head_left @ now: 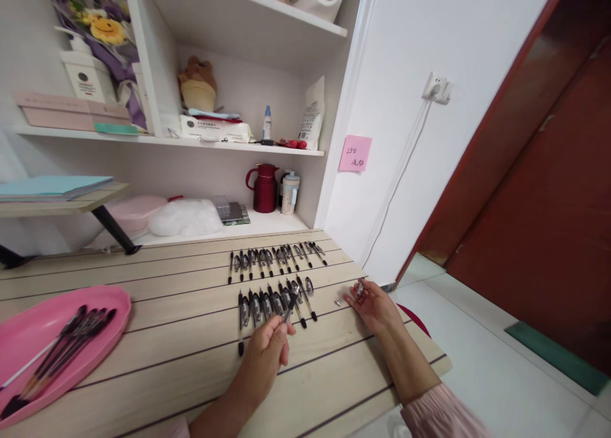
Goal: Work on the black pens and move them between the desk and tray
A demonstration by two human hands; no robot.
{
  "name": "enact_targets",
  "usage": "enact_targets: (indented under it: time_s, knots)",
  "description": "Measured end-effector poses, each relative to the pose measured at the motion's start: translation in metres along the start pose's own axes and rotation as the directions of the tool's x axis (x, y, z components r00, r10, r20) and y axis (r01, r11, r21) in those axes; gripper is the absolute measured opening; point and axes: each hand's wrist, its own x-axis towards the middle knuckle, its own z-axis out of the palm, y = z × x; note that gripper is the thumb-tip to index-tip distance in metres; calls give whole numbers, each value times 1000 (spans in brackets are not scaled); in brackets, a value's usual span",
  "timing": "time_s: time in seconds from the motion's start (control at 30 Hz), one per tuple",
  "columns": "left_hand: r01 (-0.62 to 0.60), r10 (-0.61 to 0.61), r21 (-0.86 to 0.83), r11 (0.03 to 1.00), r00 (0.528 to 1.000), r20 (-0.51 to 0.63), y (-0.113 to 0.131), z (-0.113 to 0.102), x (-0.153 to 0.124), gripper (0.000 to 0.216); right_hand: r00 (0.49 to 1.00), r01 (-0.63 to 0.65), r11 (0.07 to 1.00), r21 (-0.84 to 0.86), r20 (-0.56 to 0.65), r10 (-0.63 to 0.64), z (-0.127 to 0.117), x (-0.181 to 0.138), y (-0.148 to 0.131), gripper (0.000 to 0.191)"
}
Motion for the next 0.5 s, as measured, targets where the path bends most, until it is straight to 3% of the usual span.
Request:
enact_targets:
  time_s: [0.5]
  knots:
    - [0,0,6,1000,1000,0,2,-1,1,28,999,-7,999,32,-34,8,2,0,0,6]
